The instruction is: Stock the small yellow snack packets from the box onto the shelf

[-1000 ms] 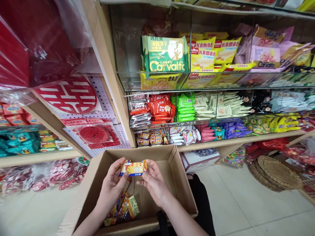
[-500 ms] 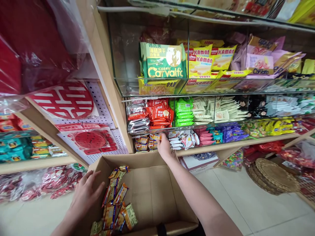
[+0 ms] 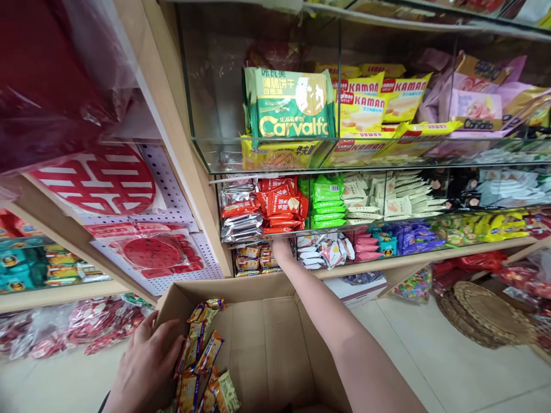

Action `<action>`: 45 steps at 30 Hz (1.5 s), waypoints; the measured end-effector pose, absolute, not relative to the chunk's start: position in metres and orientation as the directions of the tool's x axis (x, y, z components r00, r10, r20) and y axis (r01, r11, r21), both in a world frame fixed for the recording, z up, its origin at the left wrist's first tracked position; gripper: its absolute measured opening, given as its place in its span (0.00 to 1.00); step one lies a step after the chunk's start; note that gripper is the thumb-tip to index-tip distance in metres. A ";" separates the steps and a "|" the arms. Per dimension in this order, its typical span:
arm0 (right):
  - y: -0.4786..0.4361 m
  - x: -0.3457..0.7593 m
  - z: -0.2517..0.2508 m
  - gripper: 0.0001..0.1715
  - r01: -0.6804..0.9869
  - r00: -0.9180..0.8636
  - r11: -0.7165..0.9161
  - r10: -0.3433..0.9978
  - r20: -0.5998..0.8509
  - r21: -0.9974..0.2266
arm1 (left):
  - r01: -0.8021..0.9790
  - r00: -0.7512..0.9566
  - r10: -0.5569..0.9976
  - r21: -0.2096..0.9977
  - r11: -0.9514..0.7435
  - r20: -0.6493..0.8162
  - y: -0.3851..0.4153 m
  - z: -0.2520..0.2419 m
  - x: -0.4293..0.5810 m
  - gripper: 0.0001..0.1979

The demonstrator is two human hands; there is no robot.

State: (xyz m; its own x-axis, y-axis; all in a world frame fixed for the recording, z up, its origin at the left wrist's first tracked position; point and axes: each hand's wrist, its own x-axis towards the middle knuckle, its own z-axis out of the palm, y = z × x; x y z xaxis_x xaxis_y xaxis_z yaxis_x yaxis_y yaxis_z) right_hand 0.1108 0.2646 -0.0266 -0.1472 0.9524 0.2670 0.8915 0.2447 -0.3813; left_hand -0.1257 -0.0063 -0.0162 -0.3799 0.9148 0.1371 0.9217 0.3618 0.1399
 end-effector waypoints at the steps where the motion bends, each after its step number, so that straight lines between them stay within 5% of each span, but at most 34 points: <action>1: 0.267 0.110 -0.026 0.18 0.892 -0.156 0.249 0.953 0.260 -0.376 | 0.922 -0.378 0.917 0.135 0.362 0.128 -0.006 -0.016 -0.125 0.17; 27: 0.248 0.125 -0.015 0.17 0.930 -0.183 0.220 0.972 0.150 -0.294 | 0.945 -0.326 0.936 0.056 0.321 0.130 -0.009 -0.012 -0.121 0.17; 35: 0.190 0.133 -0.002 0.18 0.881 -0.232 0.336 0.919 0.318 -0.331 | 0.986 -0.159 0.914 0.022 0.163 0.373 -0.015 -0.017 -0.122 0.21; 37: 0.155 0.137 -0.007 0.14 0.770 -0.389 0.537 0.823 0.414 -0.344 | 0.999 0.016 0.954 0.032 -0.027 0.299 -0.016 -0.019 -0.118 0.19; 39: 0.120 0.139 -0.017 0.12 0.617 -0.589 0.693 0.721 0.366 -0.372 | 0.983 0.161 0.985 0.083 -0.166 0.070 -0.015 -0.025 -0.112 0.18; 42: 0.083 0.139 -0.038 0.09 0.530 -0.797 0.731 0.602 0.041 -0.431 | 0.996 0.088 0.956 0.019 -0.086 -0.281 -0.014 -0.042 -0.102 0.27; 45: 0.066 0.137 -0.053 0.17 0.586 -0.810 0.702 0.506 -0.295 -0.405 | 0.994 -0.051 0.922 -0.111 0.009 -0.384 -0.012 -0.059 -0.097 0.29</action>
